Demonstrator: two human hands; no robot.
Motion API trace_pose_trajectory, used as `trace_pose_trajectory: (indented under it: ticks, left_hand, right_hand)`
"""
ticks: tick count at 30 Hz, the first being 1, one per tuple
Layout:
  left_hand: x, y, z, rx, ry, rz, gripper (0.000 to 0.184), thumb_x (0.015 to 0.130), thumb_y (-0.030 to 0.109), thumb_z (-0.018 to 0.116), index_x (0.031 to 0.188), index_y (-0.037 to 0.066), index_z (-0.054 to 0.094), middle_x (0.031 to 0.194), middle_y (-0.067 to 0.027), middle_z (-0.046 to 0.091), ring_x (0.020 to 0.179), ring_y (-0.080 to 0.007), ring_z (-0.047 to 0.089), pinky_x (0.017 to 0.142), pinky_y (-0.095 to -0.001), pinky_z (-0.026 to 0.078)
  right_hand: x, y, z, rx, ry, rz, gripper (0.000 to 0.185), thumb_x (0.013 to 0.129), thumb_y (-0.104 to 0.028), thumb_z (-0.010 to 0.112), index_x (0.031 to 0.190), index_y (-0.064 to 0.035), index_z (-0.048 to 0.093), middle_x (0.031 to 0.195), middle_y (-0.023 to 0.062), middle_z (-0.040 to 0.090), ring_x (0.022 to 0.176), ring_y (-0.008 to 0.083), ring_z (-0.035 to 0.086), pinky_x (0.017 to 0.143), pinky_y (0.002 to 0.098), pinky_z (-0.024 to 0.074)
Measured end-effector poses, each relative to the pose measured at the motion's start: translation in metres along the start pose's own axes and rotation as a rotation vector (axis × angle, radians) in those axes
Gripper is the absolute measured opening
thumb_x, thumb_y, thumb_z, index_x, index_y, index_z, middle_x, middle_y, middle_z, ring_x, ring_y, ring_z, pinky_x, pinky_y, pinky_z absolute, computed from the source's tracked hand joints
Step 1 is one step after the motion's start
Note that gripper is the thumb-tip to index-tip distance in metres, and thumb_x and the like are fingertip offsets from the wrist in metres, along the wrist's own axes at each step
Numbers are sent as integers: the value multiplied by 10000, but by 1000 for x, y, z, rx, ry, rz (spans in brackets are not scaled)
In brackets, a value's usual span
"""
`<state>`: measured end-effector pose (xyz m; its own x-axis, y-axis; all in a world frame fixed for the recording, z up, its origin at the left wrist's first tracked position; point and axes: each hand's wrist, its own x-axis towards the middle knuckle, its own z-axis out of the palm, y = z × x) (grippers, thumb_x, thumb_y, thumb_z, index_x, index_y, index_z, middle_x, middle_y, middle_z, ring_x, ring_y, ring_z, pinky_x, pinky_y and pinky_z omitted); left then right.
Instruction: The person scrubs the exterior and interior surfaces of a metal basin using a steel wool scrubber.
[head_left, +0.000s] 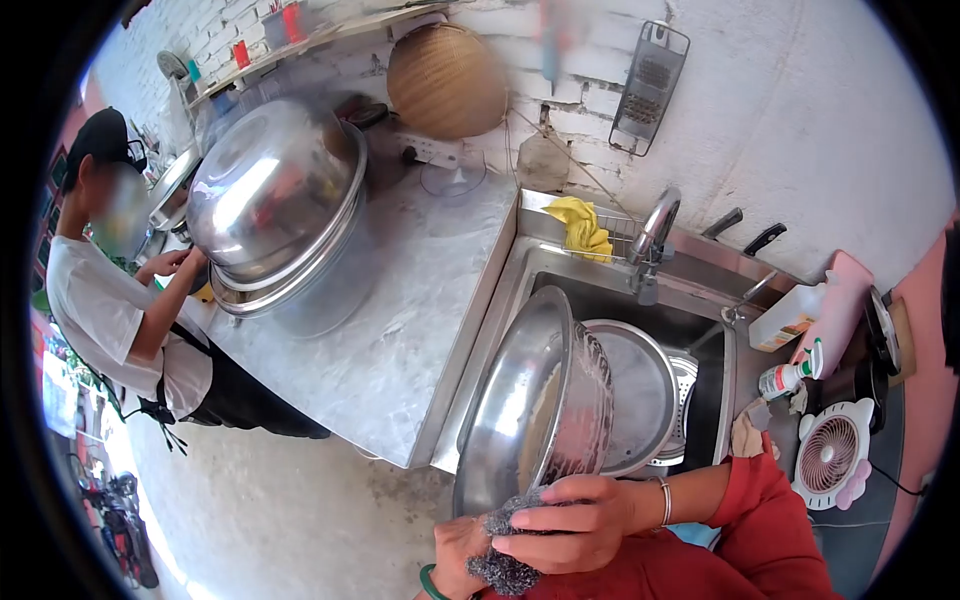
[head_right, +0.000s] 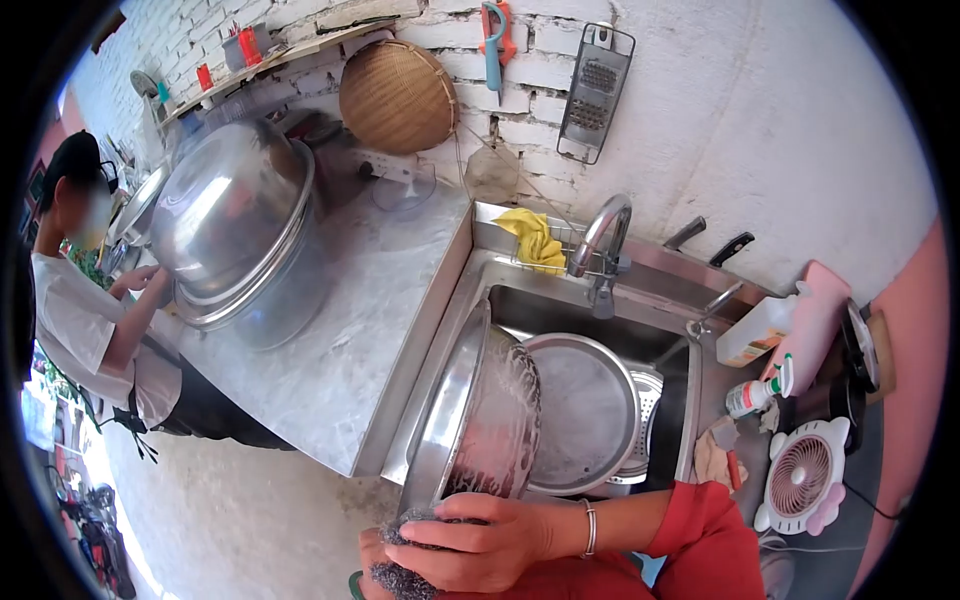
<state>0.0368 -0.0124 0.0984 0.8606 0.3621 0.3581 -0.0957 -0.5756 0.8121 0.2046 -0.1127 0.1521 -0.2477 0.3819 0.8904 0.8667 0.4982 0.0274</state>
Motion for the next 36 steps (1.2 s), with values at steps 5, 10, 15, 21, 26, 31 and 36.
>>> trace_pose_trajectory:
  ticks: [5, 10, 15, 21, 26, 31, 36]
  left_hand:
    - [1, 3, 4, 23, 83, -84, 197, 638, 152, 720, 759, 76, 585, 591, -85, 546, 524, -281, 576, 497, -331, 445]
    - [-12, -9, 8, -28, 19, -142, 199, 643, 171, 732, 740, 81, 584, 601, -68, 567, 539, -263, 585, 520, -319, 455]
    - [-16, -16, 15, -5, 21, 3, 192, 641, 160, 740, 747, 96, 594, 638, -42, 592, 554, -246, 585, 523, -317, 449]
    - [4, 3, 3, 310, 155, 62, 58, 782, 19, 599, 827, 48, 574, 704, -100, 598, 544, -299, 552, 515, -352, 405]
    - [8, 1, -6, 329, 228, 91, 103, 760, 15, 629, 835, 23, 559, 681, -105, 596, 504, -287, 559, 460, -341, 428]
    - [6, 4, -4, 315, 242, 69, 102, 769, 16, 626, 842, 27, 556, 687, -105, 594, 505, -283, 558, 469, -340, 428]
    - [9, 1, -8, 351, 221, -12, 93, 781, 31, 617, 859, 33, 565, 709, -108, 595, 536, -292, 565, 483, -338, 429]
  right_hand:
    - [14, -6, -8, -49, -202, 229, 56, 807, -173, 562, 799, -124, 590, 1104, 10, 628, 961, 171, 559, 771, 278, 437]
    - [41, -8, -9, -166, -280, 297, 42, 775, -177, 571, 772, -141, 592, 962, -18, 641, 905, 159, 567, 751, 266, 436]
    - [24, 11, 7, -94, -232, 111, 161, 780, -197, 603, 695, -89, 518, 659, 12, 488, 799, 170, 547, 744, 313, 464]
    - [38, 69, 2, 132, -290, 167, 189, 736, -234, 643, 715, -74, 545, 685, 34, 472, 750, 227, 530, 660, 347, 432]
    - [41, 118, 6, 201, -210, 269, 252, 786, -264, 645, 729, -34, 558, 707, 78, 499, 744, 251, 508, 678, 350, 413]
    - [24, 153, 5, 341, -219, 626, 269, 868, -251, 578, 772, 0, 568, 750, 127, 526, 771, 282, 503, 696, 368, 410]
    - [48, 95, 12, 143, -189, 386, 232, 823, -248, 592, 768, -25, 555, 774, 98, 508, 811, 282, 500, 782, 377, 411]
